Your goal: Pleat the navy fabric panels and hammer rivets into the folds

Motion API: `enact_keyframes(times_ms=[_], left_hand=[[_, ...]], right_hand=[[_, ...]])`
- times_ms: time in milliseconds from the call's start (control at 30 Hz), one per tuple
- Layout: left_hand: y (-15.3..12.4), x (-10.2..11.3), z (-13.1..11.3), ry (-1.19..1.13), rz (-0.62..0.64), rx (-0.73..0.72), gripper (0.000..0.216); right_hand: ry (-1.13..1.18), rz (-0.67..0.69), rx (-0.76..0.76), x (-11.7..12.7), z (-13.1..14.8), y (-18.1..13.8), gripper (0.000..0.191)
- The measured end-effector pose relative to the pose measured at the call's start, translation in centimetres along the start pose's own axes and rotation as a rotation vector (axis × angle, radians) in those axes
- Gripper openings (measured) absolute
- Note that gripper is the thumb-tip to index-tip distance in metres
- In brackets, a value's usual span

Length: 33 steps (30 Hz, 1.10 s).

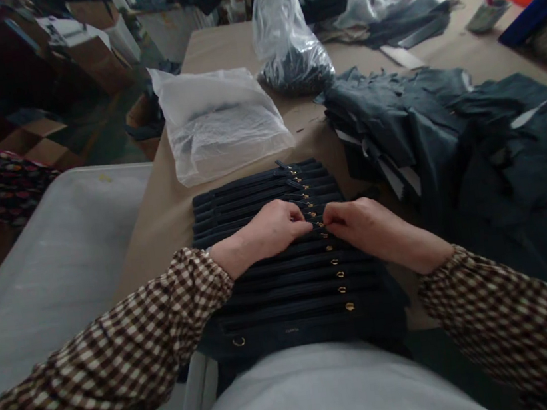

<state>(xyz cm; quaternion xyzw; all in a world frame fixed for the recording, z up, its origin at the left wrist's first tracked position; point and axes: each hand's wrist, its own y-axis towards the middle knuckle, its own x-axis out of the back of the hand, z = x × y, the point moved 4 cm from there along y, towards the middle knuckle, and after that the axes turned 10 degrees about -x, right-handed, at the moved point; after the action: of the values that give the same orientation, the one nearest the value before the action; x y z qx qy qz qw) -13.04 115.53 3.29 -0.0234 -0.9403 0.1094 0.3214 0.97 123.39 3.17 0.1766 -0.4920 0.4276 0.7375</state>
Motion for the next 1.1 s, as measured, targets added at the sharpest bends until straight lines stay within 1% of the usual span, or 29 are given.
enact_keyframes(times_ms=[67,133,167,233,367,433,500,633,700,800,867,1000,1100], left_hand=[[-0.6,0.2,0.0,-0.312,-0.021,0.130,0.021],[-1.0,0.1,-0.1,-0.569,-0.045,0.189,0.026],[-1.0,0.0,-0.3,-0.659,-0.051,0.180,0.029],[-1.0,-0.3,-0.4,-0.785,-0.066,0.135,0.032],[-0.7,-1.1,-0.5,-0.926,-0.146,0.093,0.027],[-0.7,-1.4,-0.5,-0.947,-0.166,0.103,0.025],[-0.8,-1.6,-0.6,-0.945,-0.157,0.126,0.025],[-0.9,-1.8,-0.7,-0.936,-0.139,0.134,0.023],[-1.1,-1.9,-0.7,-0.937,-0.119,0.150,0.022],[-1.4,-2.0,-0.8,-0.920,-0.078,0.211,0.021],[-1.7,-2.0,-1.0,-0.873,-0.051,0.229,0.021],[-2.1,-2.0,-1.2,-0.727,-0.020,0.229,0.019],[-2.0,-2.2,-1.1,-0.616,-0.004,0.194,0.017]], right_hand=[[0.146,-0.112,0.058,0.4,0.8,-0.4,0.010],[0.292,-0.188,0.158,0.5,2.1,-1.0,0.007],[0.335,-0.205,0.204,0.4,2.7,-1.2,0.006],[0.348,-0.229,0.253,0.0,3.8,-1.5,0.010],[0.272,-0.304,0.255,-0.5,4.7,-1.6,0.018],[0.237,-0.325,0.261,-0.6,4.7,-1.6,0.014],[0.209,-0.329,0.271,-0.5,4.7,-1.8,0.006],[0.232,-0.313,0.244,-0.3,4.4,-2.0,0.011],[0.307,-0.318,0.169,-0.1,3.7,-1.8,0.011],[0.455,-0.323,0.013,0.3,2.1,-1.4,0.010],[0.544,-0.262,-0.039,0.4,1.4,-1.3,0.013],[0.769,-0.046,-0.080,-0.1,0.7,-1.7,0.015],[0.913,0.108,-0.143,-0.4,0.2,-2.3,0.015]])
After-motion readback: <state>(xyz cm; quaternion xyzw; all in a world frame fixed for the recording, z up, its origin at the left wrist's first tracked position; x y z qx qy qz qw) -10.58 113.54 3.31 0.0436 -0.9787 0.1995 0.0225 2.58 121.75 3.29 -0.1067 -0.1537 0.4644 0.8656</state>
